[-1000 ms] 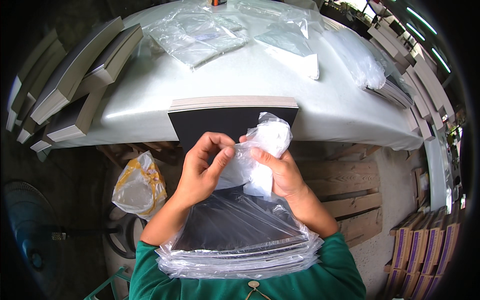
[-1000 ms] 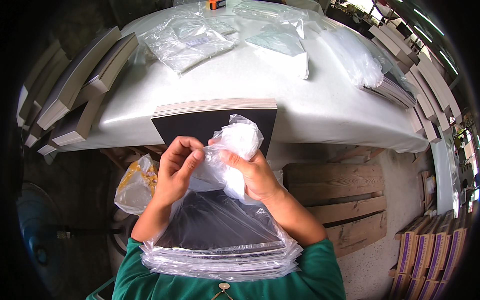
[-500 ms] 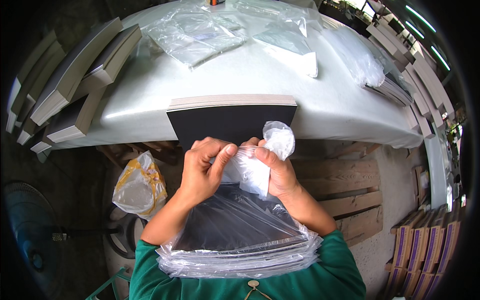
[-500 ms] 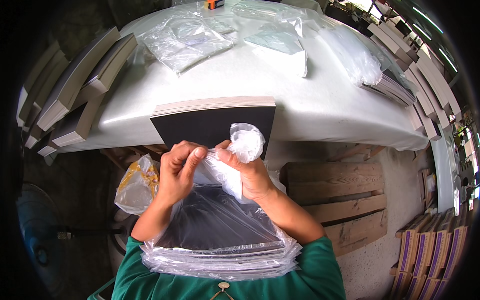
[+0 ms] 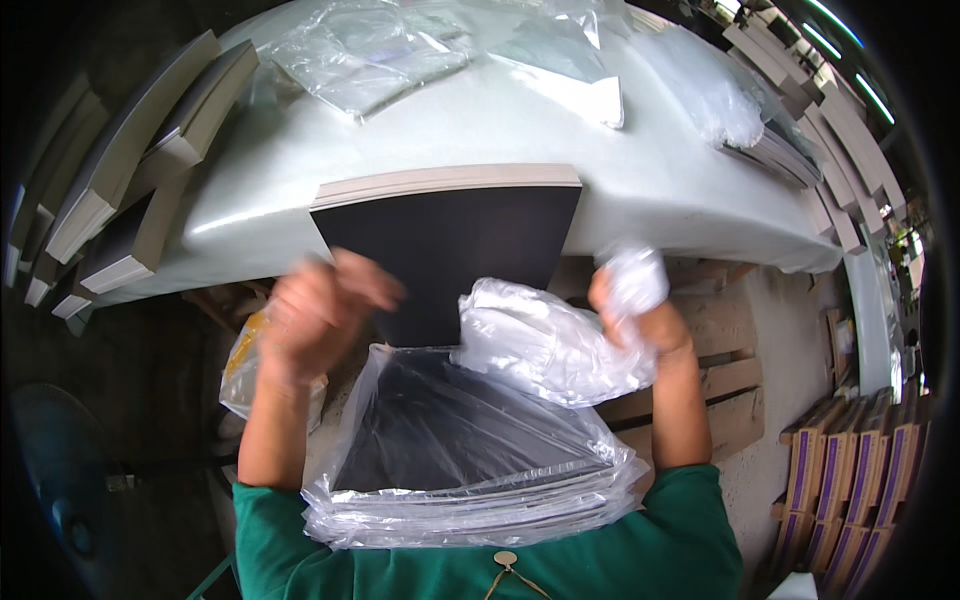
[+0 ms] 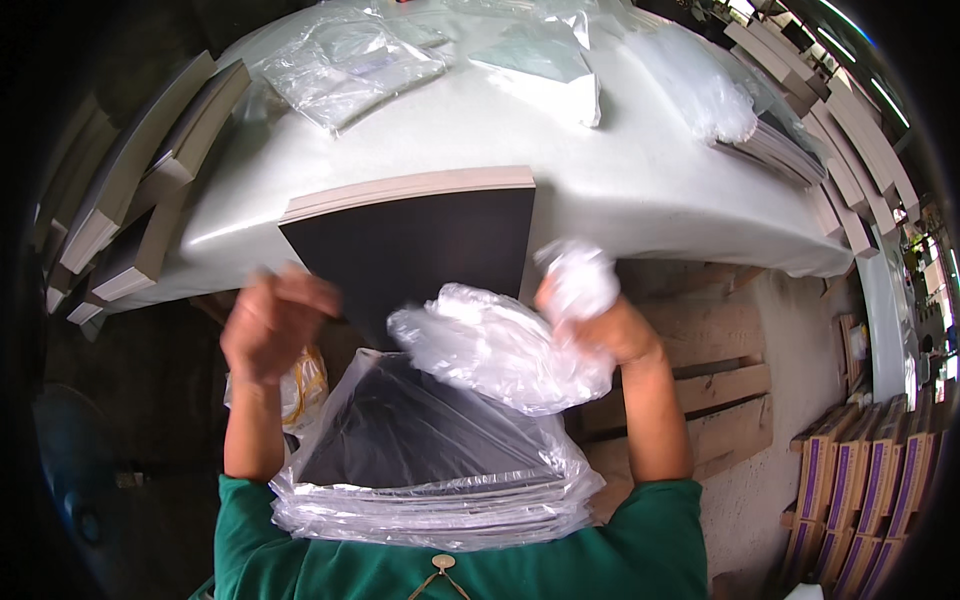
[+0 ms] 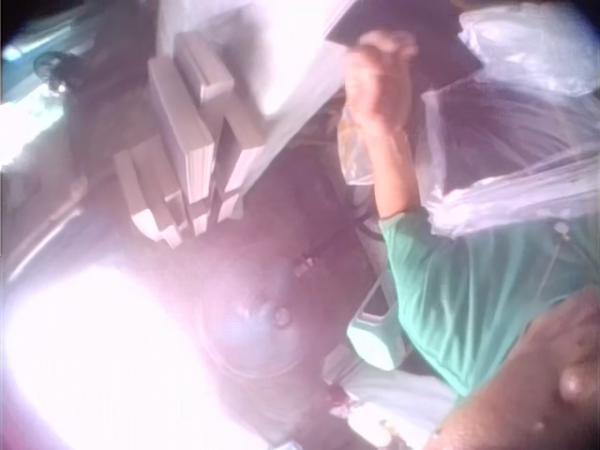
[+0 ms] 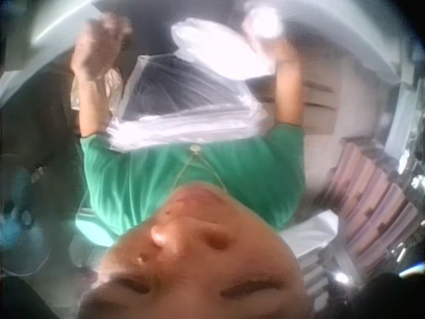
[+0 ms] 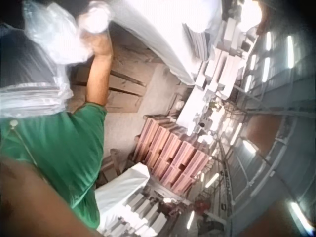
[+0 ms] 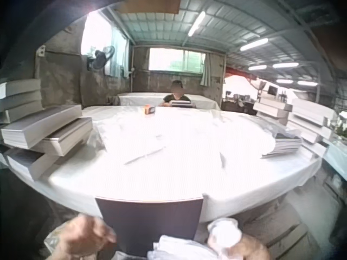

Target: The person wraps individual books in plastic film and stacks them into a pile.

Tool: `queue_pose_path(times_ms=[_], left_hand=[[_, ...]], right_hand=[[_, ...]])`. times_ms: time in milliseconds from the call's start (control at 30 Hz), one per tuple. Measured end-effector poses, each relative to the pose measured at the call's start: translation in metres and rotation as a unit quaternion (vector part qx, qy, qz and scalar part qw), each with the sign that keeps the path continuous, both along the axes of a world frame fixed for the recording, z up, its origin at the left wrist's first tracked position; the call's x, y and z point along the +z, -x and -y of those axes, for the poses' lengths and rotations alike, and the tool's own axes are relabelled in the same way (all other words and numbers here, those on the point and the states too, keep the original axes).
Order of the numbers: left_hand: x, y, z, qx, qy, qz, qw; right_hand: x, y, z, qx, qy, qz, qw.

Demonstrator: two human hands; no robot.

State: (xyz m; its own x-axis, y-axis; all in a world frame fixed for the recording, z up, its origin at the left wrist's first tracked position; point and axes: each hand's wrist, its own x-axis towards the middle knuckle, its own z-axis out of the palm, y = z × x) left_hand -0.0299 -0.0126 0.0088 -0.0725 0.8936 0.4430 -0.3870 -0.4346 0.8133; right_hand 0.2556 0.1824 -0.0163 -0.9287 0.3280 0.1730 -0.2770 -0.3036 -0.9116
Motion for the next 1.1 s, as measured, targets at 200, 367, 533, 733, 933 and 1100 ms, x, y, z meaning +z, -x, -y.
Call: queue_pose_path(times_ms=[200, 367, 533, 733, 933, 1100], left_hand=[[-0.026, -0.022, -0.016, 0.144, 0.085, -0.145, 0.975], [-0.032, -0.05, -0.028, 0.058, 0.004, -0.454, 0.889], [-0.014, -0.034, -0.008, -0.006, 0.273, -0.099, 0.957], [-0.016, 0.013, 0.016, -0.026, 0.173, 0.075, 0.982], [-0.087, 0.005, 0.024, -0.125, 0.352, 0.049, 0.926], [-0.077, 0.024, 0.04, -0.174, 0.181, 0.032, 0.967]], right_hand=[[0.009, 0.022, 0.025, -0.103, -0.062, 0.148, 0.982], [0.011, 0.053, 0.054, -0.127, -0.014, 0.116, 0.985], [-0.007, 0.031, 0.029, -0.074, 0.045, 0.134, 0.987], [-0.025, 0.012, -0.001, 0.134, 0.201, 0.074, 0.968], [-0.052, 0.011, 0.016, 0.049, 0.089, -0.013, 0.995], [-0.042, 0.036, 0.042, 0.038, 0.335, -0.186, 0.923]])
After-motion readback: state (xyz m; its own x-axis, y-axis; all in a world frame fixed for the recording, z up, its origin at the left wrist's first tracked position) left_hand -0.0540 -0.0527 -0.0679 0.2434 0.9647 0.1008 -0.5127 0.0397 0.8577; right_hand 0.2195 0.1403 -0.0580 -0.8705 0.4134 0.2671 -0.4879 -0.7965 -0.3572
